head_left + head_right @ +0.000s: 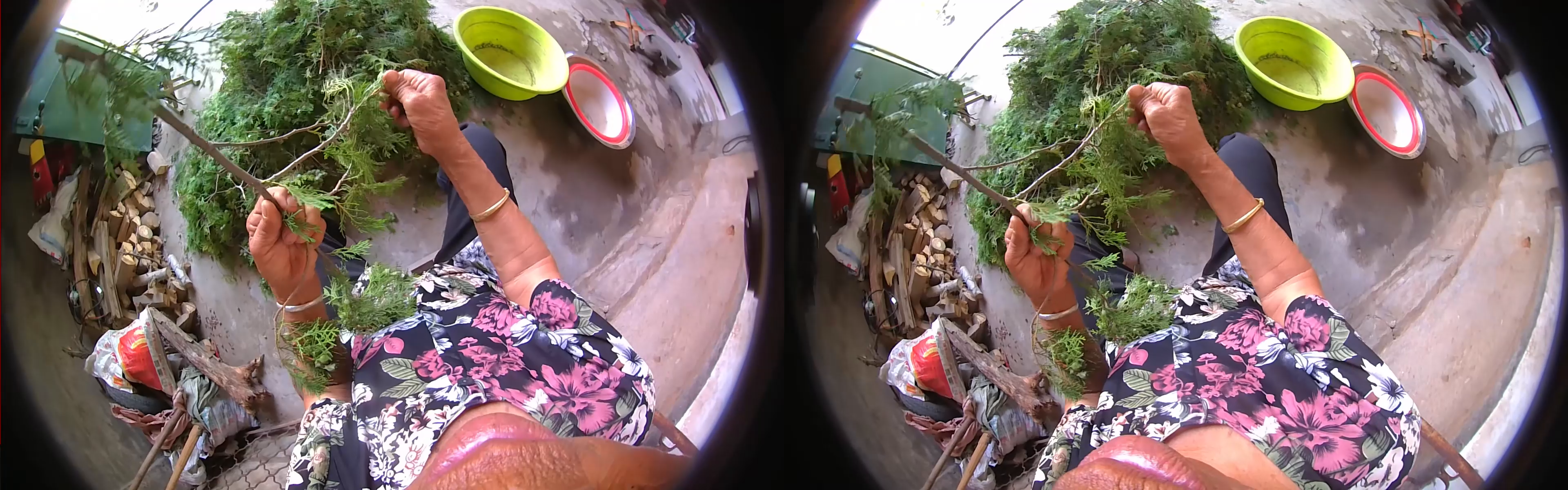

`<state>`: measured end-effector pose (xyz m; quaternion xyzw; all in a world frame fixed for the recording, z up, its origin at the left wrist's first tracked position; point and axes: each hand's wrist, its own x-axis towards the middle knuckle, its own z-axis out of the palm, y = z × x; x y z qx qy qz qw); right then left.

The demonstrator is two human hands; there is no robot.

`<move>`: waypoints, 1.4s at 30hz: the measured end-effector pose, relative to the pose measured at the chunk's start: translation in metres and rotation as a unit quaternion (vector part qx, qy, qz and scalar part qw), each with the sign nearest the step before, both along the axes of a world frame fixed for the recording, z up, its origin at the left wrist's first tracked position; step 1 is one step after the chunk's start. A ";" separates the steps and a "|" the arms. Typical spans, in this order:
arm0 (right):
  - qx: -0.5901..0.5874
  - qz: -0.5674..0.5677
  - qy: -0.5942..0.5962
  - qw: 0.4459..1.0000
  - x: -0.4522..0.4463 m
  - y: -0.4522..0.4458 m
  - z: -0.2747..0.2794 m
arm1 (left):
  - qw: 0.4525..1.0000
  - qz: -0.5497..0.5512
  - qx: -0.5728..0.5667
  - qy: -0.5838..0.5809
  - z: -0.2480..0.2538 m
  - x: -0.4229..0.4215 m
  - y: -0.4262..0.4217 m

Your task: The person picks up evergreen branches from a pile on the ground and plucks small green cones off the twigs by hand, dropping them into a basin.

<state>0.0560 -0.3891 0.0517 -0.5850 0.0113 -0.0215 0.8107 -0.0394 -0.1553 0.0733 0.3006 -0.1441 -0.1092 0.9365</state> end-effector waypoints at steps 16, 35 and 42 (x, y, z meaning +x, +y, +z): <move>0.149 0.098 0.095 0.979 -0.010 -0.010 -0.007 | 0.996 -0.019 -0.083 0.016 0.015 0.002 0.004; -0.005 -0.038 -0.089 0.995 -0.017 -0.009 0.010 | 0.999 -0.016 -0.044 0.027 0.007 0.008 0.001; -0.060 -0.219 -0.128 0.965 0.000 -0.022 0.016 | 0.999 -0.014 0.045 0.016 0.007 0.005 -0.016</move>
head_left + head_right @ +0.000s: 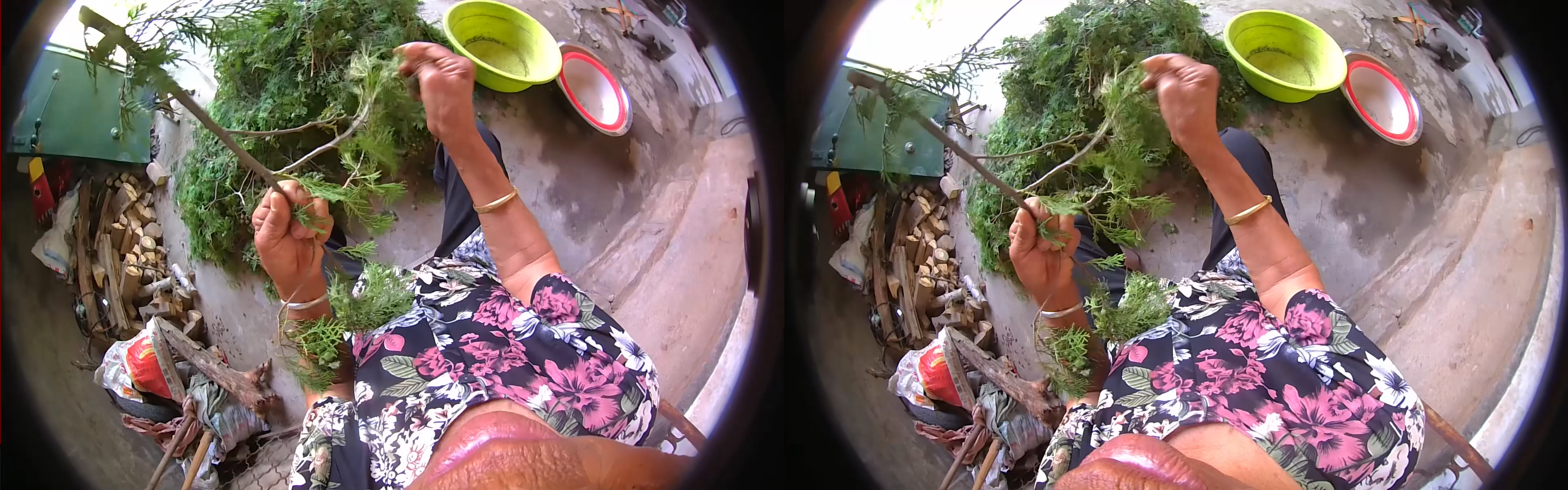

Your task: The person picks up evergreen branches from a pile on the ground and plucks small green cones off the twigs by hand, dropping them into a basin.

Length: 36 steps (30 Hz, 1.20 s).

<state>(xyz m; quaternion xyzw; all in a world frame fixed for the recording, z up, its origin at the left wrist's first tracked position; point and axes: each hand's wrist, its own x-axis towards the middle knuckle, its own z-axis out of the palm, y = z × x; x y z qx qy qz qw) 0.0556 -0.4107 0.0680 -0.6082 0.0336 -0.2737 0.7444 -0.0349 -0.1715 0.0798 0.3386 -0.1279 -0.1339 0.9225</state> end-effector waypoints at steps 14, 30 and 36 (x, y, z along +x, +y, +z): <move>0.253 0.249 0.206 0.912 -0.044 0.004 -0.011 | 0.993 -0.013 -0.120 -0.010 0.007 0.005 0.019; 0.226 0.287 0.119 0.923 -0.020 0.026 0.012 | 0.997 -0.014 -0.074 -0.016 -0.003 0.001 0.016; 0.253 0.257 0.163 0.918 -0.012 0.029 0.005 | 0.998 -0.003 -0.065 -0.021 -0.002 0.003 0.008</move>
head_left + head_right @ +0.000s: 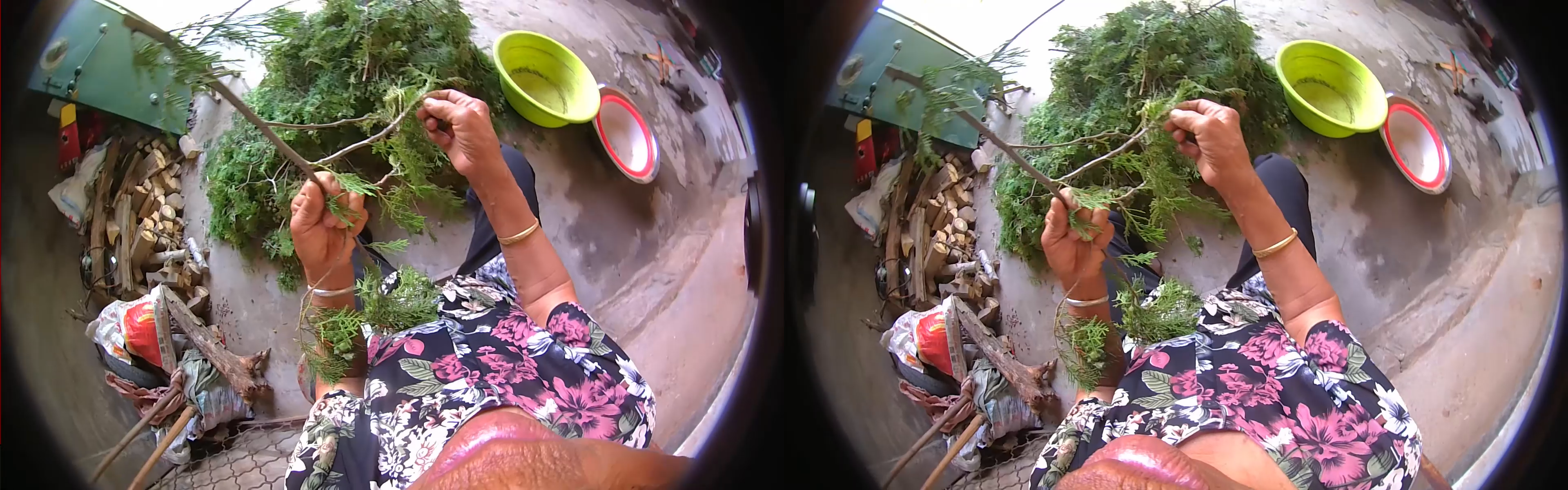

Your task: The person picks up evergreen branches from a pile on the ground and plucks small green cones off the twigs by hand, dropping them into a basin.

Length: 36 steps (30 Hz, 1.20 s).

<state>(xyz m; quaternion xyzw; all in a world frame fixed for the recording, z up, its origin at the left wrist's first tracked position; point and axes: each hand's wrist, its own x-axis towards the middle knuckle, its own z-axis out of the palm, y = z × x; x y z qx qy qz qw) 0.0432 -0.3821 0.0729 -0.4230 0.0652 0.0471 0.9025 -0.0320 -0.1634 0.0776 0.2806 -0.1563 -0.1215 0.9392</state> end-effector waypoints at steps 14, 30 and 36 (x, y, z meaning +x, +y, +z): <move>0.326 0.021 0.082 0.942 0.042 -0.055 -0.033 | 0.987 0.038 0.084 0.131 -0.004 -0.004 -0.023; -0.034 0.014 -0.040 0.999 -0.015 -0.006 0.046 | 0.923 0.192 0.312 0.116 -0.024 0.006 -0.045; 0.106 -0.007 -0.033 0.994 -0.003 -0.013 0.054 | 0.880 0.219 0.415 0.080 -0.024 0.000 -0.052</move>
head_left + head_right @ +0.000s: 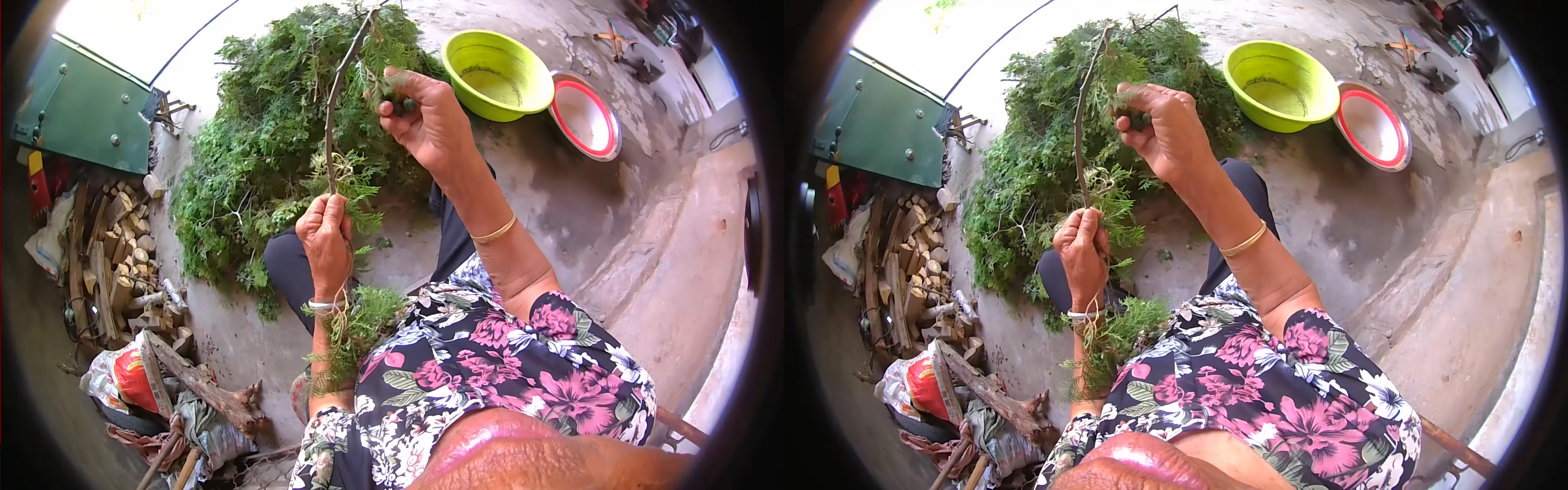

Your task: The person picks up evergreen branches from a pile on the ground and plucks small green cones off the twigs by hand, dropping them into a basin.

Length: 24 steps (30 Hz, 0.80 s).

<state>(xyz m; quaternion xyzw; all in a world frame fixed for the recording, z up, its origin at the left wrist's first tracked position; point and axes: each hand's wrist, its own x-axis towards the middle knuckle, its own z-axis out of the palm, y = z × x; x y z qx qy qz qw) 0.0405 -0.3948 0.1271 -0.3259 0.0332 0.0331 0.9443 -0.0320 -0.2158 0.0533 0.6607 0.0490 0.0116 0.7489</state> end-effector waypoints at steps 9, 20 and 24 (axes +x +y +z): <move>-0.014 0.007 -0.034 0.999 0.002 -0.001 -0.004 | 0.999 -0.024 0.018 -0.013 -0.004 -0.002 0.003; -0.063 -0.048 -0.034 0.996 0.002 -0.003 -0.001 | 0.998 -0.045 0.027 -0.021 -0.014 0.002 0.001; -0.078 -0.073 -0.033 0.994 0.002 -0.003 -0.004 | 1.000 -0.027 0.008 -0.011 -0.019 0.005 -0.001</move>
